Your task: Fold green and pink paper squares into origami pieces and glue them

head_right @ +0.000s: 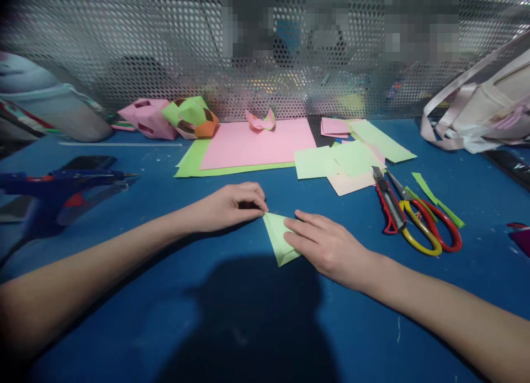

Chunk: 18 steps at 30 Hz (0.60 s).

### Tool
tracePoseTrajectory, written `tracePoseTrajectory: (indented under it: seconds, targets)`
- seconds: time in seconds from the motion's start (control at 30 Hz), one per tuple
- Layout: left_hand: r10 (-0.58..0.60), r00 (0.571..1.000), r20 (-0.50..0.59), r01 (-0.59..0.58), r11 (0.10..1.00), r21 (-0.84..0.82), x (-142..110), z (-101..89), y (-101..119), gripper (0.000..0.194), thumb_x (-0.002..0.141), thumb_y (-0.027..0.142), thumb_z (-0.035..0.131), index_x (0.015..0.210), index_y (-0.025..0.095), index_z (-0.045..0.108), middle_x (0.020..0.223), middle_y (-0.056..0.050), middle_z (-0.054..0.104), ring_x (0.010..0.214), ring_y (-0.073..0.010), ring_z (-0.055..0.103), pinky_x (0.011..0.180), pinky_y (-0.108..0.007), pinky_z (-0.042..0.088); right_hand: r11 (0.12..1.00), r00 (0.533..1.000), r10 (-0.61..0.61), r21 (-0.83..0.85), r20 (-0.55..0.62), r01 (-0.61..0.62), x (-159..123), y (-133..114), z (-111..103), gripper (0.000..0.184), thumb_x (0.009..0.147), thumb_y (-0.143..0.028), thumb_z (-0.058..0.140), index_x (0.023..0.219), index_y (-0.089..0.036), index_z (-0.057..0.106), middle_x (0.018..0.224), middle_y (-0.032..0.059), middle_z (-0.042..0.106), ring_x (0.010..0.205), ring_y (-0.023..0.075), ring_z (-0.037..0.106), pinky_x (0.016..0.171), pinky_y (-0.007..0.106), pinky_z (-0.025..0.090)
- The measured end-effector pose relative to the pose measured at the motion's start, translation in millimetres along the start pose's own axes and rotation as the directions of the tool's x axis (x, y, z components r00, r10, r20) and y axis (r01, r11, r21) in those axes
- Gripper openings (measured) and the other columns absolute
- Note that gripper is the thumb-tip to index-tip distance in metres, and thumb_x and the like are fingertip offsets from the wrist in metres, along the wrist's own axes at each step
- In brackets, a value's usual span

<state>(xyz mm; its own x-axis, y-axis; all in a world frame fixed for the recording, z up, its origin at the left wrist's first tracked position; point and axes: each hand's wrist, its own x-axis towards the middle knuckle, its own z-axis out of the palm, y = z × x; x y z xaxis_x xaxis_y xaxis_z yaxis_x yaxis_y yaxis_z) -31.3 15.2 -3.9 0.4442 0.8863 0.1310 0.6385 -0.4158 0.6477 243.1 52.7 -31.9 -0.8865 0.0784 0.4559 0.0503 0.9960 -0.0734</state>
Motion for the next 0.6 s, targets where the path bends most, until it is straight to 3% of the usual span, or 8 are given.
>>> tracePoseTrajectory:
  seconds: [0.2, 0.6]
  targets:
    - [-0.042, 0.999, 0.020, 0.043, 0.998, -0.037, 0.4, -2.5, -1.3, 0.011, 0.085, 0.017, 0.058, 0.084, 0.015, 0.068, 0.089, -0.002, 0.059, 0.082, -0.0125, 0.058, 0.076, -0.025, 0.045, 0.999, 0.998, 0.038, -0.012, -0.047, -0.039, 4.1, -7.7, 2.6, 0.034, 0.085, 0.000, 0.048, 0.114, -0.011, 0.062, 0.126, 0.0158, 0.061, 0.121, 0.0263, 0.054, 0.093, 0.042, 0.054]
    - [-0.079, 0.996, 0.035, 0.082, 0.994, -0.076, 2.1, -7.5, 1.4, 0.015, 0.084, 0.021, 0.057, 0.084, 0.015, 0.070, 0.087, -0.003, 0.059, 0.079, -0.0126, 0.058, 0.075, -0.026, 0.045, 0.999, 0.998, -0.040, -0.004, -0.042, 0.040, 4.0, -6.4, 2.8, 0.030, 0.087, -0.003, 0.049, 0.113, -0.009, 0.062, 0.125, 0.0150, 0.062, 0.125, 0.0279, 0.051, 0.094, 0.046, 0.052]
